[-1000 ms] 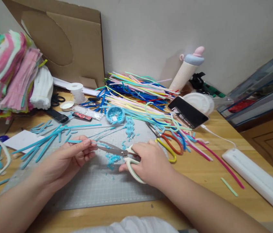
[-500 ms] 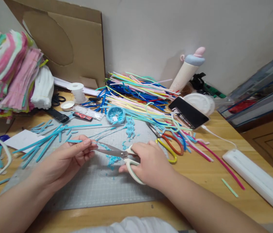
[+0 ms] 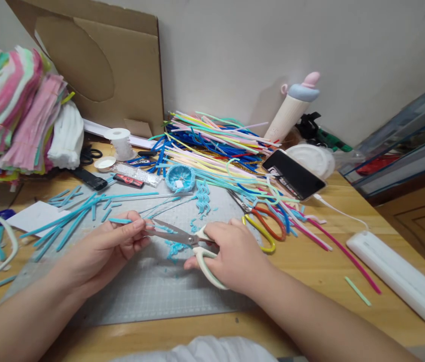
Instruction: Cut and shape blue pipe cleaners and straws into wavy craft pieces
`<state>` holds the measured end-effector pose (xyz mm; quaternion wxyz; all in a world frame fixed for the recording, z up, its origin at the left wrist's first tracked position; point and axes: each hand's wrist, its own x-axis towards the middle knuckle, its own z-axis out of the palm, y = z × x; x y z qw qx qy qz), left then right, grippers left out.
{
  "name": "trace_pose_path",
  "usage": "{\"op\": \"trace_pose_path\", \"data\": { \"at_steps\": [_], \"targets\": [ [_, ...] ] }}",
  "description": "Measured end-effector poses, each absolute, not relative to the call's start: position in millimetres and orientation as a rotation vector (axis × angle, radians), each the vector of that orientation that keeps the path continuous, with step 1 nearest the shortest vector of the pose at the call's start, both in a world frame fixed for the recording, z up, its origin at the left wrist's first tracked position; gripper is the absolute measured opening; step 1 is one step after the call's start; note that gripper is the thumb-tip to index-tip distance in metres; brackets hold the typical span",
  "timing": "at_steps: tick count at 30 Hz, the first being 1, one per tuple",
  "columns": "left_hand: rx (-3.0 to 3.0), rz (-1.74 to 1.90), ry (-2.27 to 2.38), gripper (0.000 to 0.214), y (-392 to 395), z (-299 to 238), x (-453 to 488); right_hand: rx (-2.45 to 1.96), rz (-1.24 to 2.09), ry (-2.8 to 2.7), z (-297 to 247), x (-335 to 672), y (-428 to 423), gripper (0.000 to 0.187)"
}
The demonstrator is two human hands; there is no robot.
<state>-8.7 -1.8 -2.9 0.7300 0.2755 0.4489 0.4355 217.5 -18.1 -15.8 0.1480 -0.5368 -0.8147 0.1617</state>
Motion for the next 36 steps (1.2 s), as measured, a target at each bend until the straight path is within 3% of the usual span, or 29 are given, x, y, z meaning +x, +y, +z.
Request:
{"op": "trace_pose_path", "data": {
  "at_steps": [10,23,36],
  "targets": [
    [0.787,1.002,1.091,0.012,-1.5,-0.2,-10.1,-1.607,0.518,-2.368,-19.6,220.0,-16.9,0.050],
    [0.769,0.987,1.091,0.014,-2.2,0.3,-6.8,-1.603,0.316,-2.429,-12.5,214.5,-18.2,0.043],
    [0.695,0.988,1.058,0.014,-2.3,1.1,-6.8,-1.602,0.429,-2.355,-15.9,216.5,-19.2,0.044]
  ]
}}
